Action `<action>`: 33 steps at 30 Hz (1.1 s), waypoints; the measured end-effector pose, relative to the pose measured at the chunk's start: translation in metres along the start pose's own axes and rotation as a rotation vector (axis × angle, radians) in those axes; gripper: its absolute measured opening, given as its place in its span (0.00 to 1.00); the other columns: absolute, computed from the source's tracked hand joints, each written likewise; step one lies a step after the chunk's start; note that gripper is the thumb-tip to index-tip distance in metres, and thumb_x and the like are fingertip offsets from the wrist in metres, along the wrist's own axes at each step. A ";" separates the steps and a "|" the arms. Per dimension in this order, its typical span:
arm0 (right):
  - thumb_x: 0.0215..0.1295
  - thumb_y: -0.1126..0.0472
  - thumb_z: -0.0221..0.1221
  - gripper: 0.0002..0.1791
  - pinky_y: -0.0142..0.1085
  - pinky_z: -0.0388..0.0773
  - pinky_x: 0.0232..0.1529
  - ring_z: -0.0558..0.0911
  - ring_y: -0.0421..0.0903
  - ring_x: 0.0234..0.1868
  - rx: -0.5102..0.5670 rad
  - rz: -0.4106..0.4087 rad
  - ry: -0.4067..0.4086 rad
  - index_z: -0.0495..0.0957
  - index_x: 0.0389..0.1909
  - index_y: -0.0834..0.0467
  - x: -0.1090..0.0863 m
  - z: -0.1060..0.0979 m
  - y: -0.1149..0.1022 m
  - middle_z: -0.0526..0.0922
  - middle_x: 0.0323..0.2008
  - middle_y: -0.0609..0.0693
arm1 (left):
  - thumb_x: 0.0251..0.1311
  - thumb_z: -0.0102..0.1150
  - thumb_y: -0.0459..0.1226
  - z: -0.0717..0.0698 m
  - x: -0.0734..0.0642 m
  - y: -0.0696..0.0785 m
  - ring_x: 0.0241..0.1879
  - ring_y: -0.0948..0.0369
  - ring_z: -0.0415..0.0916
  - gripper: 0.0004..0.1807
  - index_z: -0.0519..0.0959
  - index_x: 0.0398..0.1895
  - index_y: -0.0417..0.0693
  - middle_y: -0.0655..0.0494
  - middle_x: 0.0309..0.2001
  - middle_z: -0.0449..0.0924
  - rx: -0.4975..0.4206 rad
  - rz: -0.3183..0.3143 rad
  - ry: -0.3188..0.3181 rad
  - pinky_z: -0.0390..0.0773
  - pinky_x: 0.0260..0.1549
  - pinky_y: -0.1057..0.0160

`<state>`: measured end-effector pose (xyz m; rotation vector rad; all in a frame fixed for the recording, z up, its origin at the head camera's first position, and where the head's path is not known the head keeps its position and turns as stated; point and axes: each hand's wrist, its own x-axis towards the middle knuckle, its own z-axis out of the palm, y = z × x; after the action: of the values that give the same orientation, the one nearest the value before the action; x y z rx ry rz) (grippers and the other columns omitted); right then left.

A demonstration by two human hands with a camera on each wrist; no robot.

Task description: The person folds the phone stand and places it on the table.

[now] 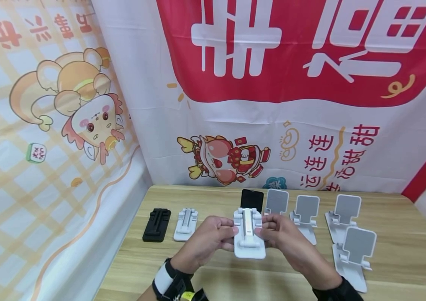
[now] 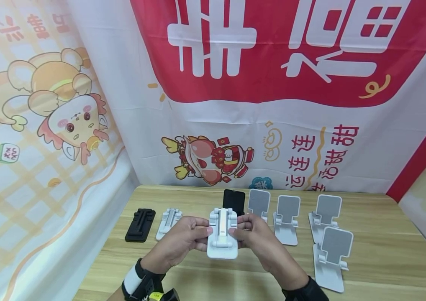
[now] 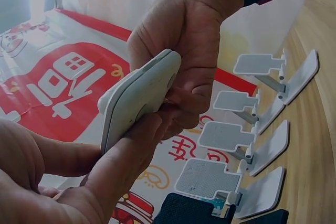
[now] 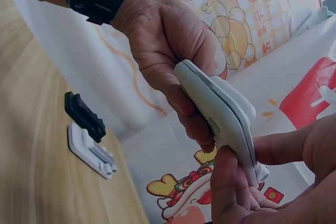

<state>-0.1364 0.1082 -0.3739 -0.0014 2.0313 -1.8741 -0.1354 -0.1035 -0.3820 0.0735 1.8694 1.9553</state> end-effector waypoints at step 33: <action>0.65 0.64 0.57 0.22 0.40 0.83 0.41 0.80 0.46 0.41 -0.194 -0.120 0.185 0.64 0.56 0.69 0.003 -0.018 0.035 0.78 0.45 0.61 | 0.33 0.70 0.58 -0.006 0.030 -0.032 0.30 0.58 0.69 0.44 0.73 0.47 0.32 0.51 0.36 0.68 1.028 0.081 0.465 0.76 0.23 0.65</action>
<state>-0.1358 0.1290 -0.4078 -0.0012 2.3810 -1.7956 -0.1558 -0.0989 -0.4208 -0.0056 3.0264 0.8876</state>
